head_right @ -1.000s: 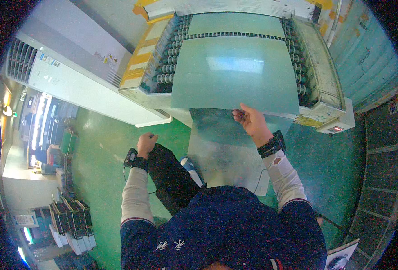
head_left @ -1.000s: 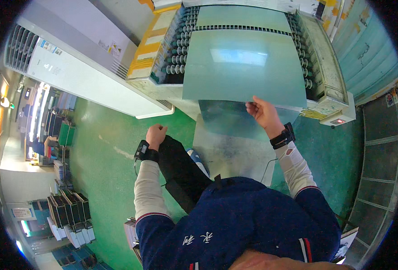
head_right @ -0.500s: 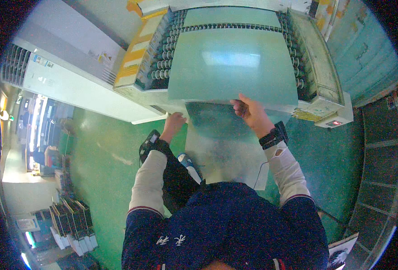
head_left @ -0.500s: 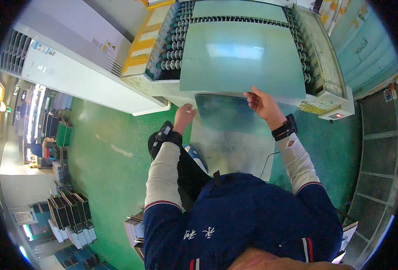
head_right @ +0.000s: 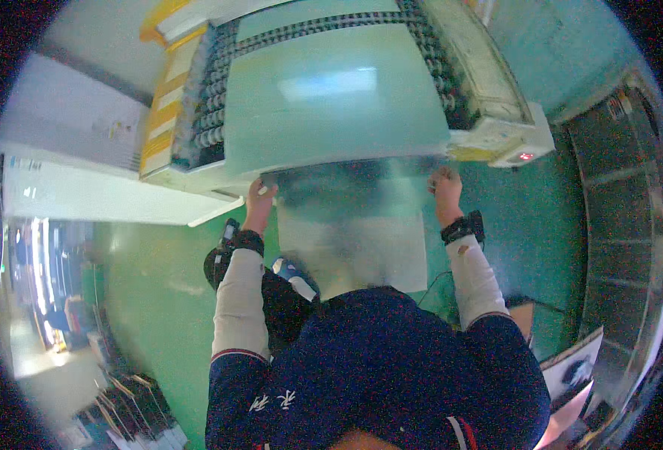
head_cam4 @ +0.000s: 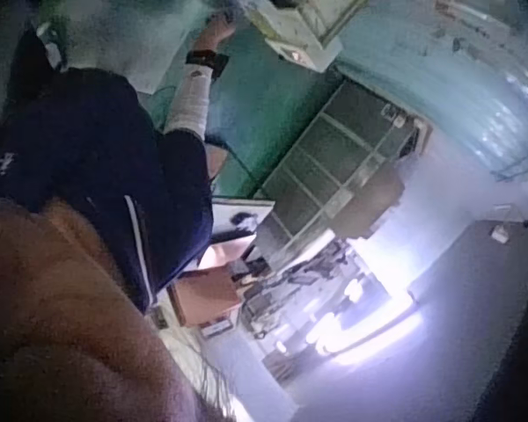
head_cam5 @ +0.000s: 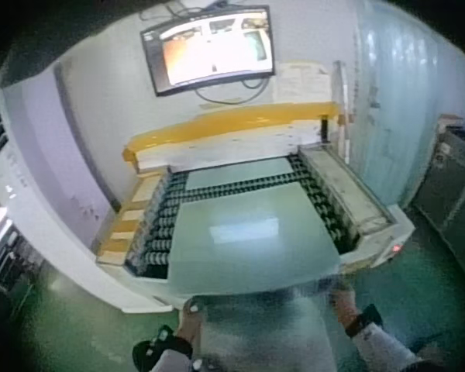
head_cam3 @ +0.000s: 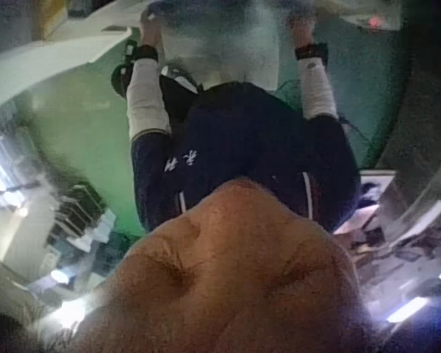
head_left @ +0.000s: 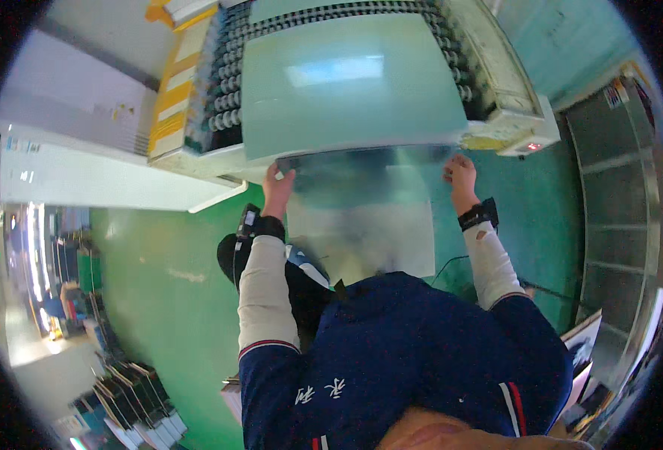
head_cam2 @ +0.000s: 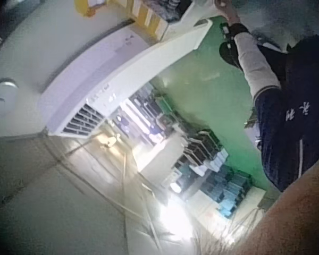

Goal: Manually feeding and receiving metal or plastic sheets through a conveyor-based industrial processing machine.

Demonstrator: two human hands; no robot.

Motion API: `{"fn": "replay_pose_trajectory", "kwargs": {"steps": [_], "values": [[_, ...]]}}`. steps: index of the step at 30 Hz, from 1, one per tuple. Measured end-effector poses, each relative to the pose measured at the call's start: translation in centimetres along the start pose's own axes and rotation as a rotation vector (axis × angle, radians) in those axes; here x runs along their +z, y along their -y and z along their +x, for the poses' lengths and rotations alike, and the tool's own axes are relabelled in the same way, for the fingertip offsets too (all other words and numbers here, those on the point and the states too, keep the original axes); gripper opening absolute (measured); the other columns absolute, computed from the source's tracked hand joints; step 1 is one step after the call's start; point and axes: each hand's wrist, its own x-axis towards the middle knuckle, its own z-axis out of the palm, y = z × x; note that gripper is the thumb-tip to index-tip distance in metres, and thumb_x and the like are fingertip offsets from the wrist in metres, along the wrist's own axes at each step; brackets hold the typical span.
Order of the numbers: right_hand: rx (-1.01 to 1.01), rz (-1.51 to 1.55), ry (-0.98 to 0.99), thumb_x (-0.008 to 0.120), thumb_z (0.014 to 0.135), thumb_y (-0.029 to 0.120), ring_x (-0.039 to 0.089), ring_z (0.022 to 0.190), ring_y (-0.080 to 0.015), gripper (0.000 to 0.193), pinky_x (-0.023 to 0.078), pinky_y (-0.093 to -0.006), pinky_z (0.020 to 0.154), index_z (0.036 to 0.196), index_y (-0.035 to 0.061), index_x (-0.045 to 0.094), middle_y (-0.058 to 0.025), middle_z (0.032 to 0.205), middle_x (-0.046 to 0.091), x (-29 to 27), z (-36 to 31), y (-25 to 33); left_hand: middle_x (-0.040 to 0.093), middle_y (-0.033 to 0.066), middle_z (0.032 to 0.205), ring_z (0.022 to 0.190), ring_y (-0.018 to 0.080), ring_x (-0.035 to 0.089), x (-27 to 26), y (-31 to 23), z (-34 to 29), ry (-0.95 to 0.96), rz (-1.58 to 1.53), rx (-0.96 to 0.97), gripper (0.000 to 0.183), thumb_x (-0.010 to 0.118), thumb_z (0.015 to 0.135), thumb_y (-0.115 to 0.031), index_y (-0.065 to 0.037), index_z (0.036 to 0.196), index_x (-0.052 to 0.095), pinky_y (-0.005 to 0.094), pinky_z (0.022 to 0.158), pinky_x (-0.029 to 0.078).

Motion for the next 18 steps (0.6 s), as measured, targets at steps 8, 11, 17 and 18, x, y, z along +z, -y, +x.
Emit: {"fn": "replay_pose_trajectory", "kwargs": {"steps": [8, 11, 17, 18], "values": [[-0.169, -0.178, -0.045, 0.065, 0.080, 0.004, 0.062, 0.087, -0.0158, 0.060, 0.051, -0.0291, 0.063, 0.137, 0.0109, 0.050, -0.0065, 0.132, 0.053, -0.9, 0.5, -0.4, 0.058, 0.0172, 0.128, 0.117, 0.0255, 0.056, 1.0, 0.9, -0.1, 0.019, -0.039, 0.013, 0.066, 0.076, 0.079, -0.022, 0.002, 0.134, 0.048, 0.0347, 0.096, 0.044], [-0.119, -0.164, -0.070, 0.065, 0.080, 0.002, 0.062, 0.086, -0.0150, 0.061, 0.050, -0.0287, 0.064, 0.138, 0.0097, 0.049, -0.0060, 0.134, 0.052, -0.6, 0.1, -0.5, 0.057, 0.0163, 0.129, 0.117, 0.0246, 0.055, 1.1, 1.1, -0.4, 0.020, -0.061, -0.013, 0.066, 0.075, 0.080, -0.020, 0.002, 0.135, 0.047, 0.0337, 0.096, 0.044], [-0.155, -0.152, -0.056, 0.063, 0.078, -0.002, 0.062, 0.086, -0.0154, 0.064, 0.051, -0.0288, 0.063, 0.139, 0.0086, 0.048, -0.0071, 0.135, 0.052, 0.1, -0.3, -1.0, 0.055, 0.0145, 0.131, 0.118, 0.0236, 0.054, 0.6, 2.4, -1.1, 0.045, -0.138, -0.034, 0.065, 0.074, 0.082, -0.020, 0.001, 0.137, 0.047, 0.0338, 0.096, 0.042], [-0.216, -0.202, -0.038, 0.064, 0.077, -0.002, 0.062, 0.086, -0.0155, 0.063, 0.051, -0.0288, 0.063, 0.138, 0.0079, 0.049, -0.0070, 0.134, 0.052, -0.3, 0.1, -1.2, 0.055, 0.0142, 0.131, 0.118, 0.0235, 0.053, 0.7, 2.2, -1.4, 0.047, -0.151, -0.046, 0.064, 0.073, 0.083, -0.021, 0.001, 0.137, 0.047, 0.0338, 0.096, 0.042]]}}
